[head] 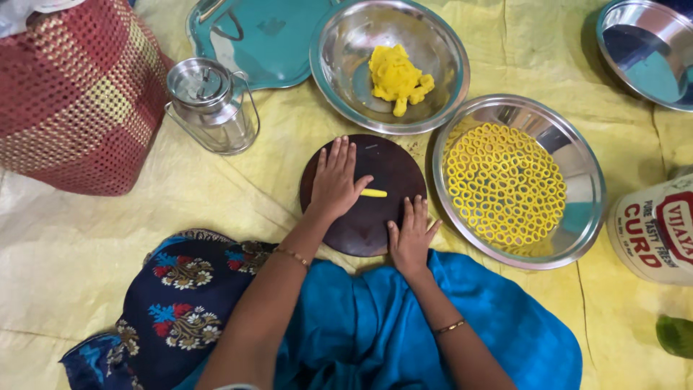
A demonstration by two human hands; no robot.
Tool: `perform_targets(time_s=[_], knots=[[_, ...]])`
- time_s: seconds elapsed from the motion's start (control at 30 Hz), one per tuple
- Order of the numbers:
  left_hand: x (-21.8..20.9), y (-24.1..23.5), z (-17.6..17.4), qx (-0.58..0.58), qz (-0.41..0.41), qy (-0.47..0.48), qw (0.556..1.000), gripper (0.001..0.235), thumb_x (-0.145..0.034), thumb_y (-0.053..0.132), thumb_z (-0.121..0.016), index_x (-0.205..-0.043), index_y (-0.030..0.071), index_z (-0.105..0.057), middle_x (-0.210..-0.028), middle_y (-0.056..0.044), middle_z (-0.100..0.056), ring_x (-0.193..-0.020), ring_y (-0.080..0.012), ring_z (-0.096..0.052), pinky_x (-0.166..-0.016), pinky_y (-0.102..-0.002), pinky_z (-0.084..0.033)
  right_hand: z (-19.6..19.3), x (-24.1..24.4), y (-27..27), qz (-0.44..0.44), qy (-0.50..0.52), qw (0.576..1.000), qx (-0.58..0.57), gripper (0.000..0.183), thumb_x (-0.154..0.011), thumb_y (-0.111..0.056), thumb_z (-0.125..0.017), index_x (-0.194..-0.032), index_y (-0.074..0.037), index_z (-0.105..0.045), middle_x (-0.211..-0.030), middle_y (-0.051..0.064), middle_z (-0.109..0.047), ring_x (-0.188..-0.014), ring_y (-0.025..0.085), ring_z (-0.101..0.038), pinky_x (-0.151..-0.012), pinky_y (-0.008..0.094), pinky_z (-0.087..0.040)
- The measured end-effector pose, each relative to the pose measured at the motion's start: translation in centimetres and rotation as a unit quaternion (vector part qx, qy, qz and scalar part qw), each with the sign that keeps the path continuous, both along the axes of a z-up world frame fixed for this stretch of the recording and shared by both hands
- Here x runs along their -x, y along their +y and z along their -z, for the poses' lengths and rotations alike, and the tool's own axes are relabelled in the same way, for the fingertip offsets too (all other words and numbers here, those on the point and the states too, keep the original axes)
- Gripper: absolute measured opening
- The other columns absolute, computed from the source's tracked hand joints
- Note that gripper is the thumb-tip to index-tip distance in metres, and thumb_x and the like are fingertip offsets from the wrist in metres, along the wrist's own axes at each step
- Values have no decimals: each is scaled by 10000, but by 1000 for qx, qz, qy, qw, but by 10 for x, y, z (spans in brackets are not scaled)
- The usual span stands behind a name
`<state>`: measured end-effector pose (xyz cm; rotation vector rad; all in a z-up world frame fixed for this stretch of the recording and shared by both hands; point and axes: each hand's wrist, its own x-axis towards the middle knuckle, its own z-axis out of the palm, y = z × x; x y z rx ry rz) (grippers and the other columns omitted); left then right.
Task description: The person rolls yellow dough into thin ropes on a wooden board, then joins the ends to form small rings. The rings are placed into a large metal tray. The person occasionally reaches for more dough from a bowl and uses a small metal container to apply oil to the hands.
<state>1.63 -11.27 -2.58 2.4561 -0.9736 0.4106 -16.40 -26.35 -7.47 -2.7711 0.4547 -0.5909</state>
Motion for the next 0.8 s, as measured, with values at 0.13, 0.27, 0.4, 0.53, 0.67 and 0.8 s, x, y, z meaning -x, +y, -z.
perform_targets(time_s=[0.13,0.27,0.4,0.53,0.67,0.8], knots=[[3,-13,18,-27,33,-2,999,807,-976,548,-564,-1502,-47,-422,-1600,-227,-379,-1531,-342,-291,-1230,-565,-219,0,-3,-1,0,-15,1000,7,621,-1022,-327,-544,-1554,-50,-381,-1616,194,-375,-1534,343,-299,-1180,734,-46],[38,17,17,-36,102,5,994,821,-948,537,-593,-1484,-67,-446,-1583,-264,-390,-1511,-372,-303,-1228,-564,-224,-8,-6,-6,23,-32,999,-5,542,-1042,-286,-531,-1522,-56,-436,-1490,166,-530,-1429,322,-471,-1191,724,-55],[78,44,5,-44,151,38,987,869,-892,555,-607,-1467,-71,-429,-1563,-278,-381,-1493,-393,-308,-1199,-575,-218,-18,-13,-11,34,-53,998,-29,486,-1062,-250,-523,-1505,-57,-464,-1352,129,-621,-1277,314,-579,-1207,717,-73],[53,28,5,-75,122,62,988,876,-944,579,-573,-1506,-64,-381,-1589,-265,-343,-1520,-375,-268,-1223,-576,-183,-24,-16,-12,40,-47,997,-37,496,-1048,-248,-532,-1501,-54,-466,-1259,101,-667,-1211,307,-609,-1205,708,-74],[-14,-17,13,-112,44,52,991,913,-989,640,-435,-1555,-62,-296,-1644,-245,-258,-1548,-331,-163,-1232,-564,-115,-27,-18,-13,51,-38,996,-55,502,-1042,-261,-536,-1495,-56,-471,-1214,85,-694,-1191,290,-626,-1203,703,-58],[-48,-38,13,-112,-10,68,991,908,-1007,664,-389,-1570,-40,-281,-1664,-205,-238,-1570,-332,-129,-1238,-565,-112,-31,-19,-14,44,-47,996,-59,495,-1057,-260,-524,-1501,-50,-462,-1208,83,-697,-1206,284,-625,-1208,703,-40]])
